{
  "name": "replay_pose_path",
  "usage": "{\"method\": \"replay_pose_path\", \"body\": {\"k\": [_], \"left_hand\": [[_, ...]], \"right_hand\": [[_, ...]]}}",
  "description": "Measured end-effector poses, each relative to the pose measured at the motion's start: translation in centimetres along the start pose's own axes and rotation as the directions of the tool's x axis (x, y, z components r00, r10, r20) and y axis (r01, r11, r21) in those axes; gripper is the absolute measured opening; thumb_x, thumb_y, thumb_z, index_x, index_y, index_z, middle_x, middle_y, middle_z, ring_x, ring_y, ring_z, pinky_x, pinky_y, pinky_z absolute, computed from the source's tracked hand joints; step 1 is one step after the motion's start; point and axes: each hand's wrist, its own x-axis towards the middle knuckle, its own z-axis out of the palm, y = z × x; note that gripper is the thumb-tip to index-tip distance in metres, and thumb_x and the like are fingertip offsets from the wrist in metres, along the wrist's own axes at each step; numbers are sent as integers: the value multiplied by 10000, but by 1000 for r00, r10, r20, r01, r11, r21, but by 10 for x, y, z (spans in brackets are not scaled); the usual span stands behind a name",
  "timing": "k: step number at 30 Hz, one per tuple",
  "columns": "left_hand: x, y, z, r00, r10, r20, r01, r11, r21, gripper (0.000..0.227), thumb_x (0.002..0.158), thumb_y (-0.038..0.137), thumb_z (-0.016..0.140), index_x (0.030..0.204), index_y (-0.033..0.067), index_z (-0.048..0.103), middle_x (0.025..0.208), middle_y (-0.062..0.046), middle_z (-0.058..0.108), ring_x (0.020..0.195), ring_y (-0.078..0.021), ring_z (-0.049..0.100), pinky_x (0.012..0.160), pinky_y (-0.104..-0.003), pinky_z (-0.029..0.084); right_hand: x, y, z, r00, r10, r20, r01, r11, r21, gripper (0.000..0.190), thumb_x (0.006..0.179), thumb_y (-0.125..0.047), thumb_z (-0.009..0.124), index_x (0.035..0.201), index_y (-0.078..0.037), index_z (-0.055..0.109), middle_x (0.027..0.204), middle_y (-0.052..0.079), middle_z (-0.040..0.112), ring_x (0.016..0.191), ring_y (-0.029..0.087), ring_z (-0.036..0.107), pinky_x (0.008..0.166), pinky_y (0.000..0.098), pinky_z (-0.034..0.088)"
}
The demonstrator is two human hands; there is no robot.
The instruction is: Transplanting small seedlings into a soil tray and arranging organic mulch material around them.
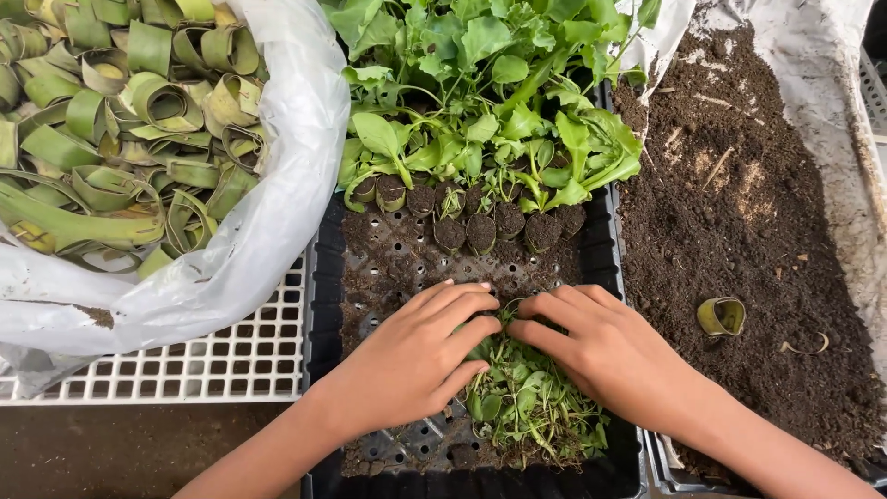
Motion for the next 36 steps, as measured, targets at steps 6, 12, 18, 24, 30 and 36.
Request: {"method": "replay_pose_path", "body": {"k": [6,12,18,24,30,36], "left_hand": [[-4,-2,-1,999,-18,-28,18,1000,-17,351,997,211,609,1274,-4,589,1320,-176,571,1344,-357,484,1109,-493,394],[-5,-1,1,999,-34,-35,34,999,-9,392,1011,226,599,1319,-12,552,1325,-166,565,1310,-336,502,1061,-471,415],[4,16,-21,986,-157,59,167,923,-348,753,1029,335,527,1614,59,140,1376,-167,601,1287,-336,557,1054,-472,399],[19,33,-30,936,-311,167,350,756,-554,796,988,370,536,1635,206,102,1252,-111,690,1174,-298,656,973,-440,461],[28,39,-40,923,-341,179,374,688,-621,592,1025,234,470,1590,247,292,1149,-20,673,415,-120,350,493,-324,374],[32,39,-43,958,-272,88,256,675,-692,526,1032,235,503,1546,209,393,1026,3,687,923,-196,717,992,-428,496]], "right_hand": [[6,5,2,997,54,-49,-54,998,15,133,945,-163,684,1066,-111,666,1108,55,648,934,246,624,726,384,469],[7,1,-7,994,61,-92,-56,997,59,88,973,-186,666,1010,-107,653,1104,55,635,921,241,604,722,364,438],[11,-13,-37,984,153,-89,-91,869,487,120,985,-164,618,1033,-73,680,1056,68,715,1015,221,707,910,363,538],[2,-20,-33,961,256,-104,-169,841,514,159,955,-202,666,1065,-92,702,997,29,762,923,175,739,844,331,574],[-9,-23,-38,927,374,-18,-278,719,637,237,915,-250,723,1125,-143,701,1008,5,763,877,141,741,792,308,604],[-18,-24,-29,946,325,7,-254,726,639,259,956,-261,677,1151,-90,682,1074,47,706,969,188,703,833,336,552]]}}
